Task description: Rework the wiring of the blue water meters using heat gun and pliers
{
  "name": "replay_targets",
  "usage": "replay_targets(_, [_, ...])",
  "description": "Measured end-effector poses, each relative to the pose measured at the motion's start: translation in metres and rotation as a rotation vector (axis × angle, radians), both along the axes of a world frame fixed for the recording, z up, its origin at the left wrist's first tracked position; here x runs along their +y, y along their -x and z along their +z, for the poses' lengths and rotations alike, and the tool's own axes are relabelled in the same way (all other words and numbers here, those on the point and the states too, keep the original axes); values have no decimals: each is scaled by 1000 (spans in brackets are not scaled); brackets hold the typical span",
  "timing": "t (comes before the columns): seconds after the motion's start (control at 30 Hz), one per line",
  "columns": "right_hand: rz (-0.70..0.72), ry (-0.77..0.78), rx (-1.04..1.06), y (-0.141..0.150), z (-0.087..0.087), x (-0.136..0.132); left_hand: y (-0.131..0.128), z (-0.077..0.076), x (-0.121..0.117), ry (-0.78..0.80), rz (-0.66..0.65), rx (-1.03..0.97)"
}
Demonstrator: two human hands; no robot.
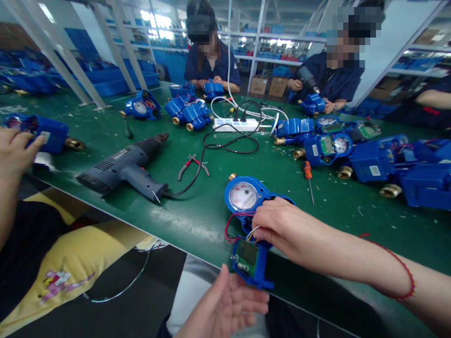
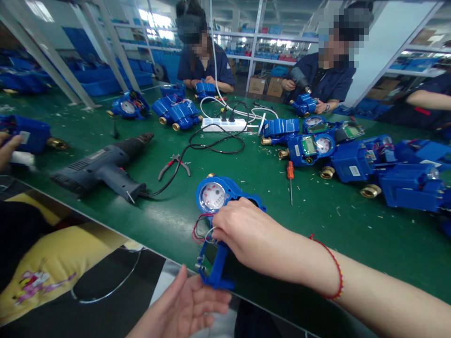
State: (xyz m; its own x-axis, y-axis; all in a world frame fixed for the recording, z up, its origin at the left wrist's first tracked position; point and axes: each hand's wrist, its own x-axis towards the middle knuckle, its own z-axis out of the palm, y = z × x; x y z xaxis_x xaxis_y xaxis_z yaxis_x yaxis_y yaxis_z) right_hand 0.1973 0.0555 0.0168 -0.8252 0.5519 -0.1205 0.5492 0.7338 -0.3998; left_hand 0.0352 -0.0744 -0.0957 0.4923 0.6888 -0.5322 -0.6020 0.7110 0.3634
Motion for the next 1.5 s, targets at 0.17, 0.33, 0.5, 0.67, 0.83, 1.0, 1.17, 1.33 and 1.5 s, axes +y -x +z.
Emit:
replay_targets(0.17, [-35, 161, 171, -8, 5, -1, -22, 13, 9, -9, 274, -204])
replay_targets(0.33, [-110, 299, 245, -11, 8, 0, -36, 17, 16, -17, 380, -189])
replay_targets(0.5, [-171, 361, 322, -14, 8, 2, -39, 21, 20, -57, 486, 14])
replay_targets(0.67, [-124, 217, 285, -15, 6, 5, -27, 36, 24, -239, 586, 308])
replay_targets(0.83, [-22, 25, 226, -12, 4, 8, -4, 44, 30, -405, 508, 564])
replay_targets(1.0, [30, 70, 162, -11, 10, 11, 9, 40, 33, -458, 417, 568])
replay_targets(1.17, [118, 162, 68, -11, 21, 13, 12, 39, 34, -448, 366, 499])
replay_targets(1.33, [-13, 103, 51, 4, 13, 15, 9, 45, 33, -398, 367, 472])
replay_targets(1.5, [-80, -17, 7, 9, 6, 21, 3, 48, 30, -314, 422, 437])
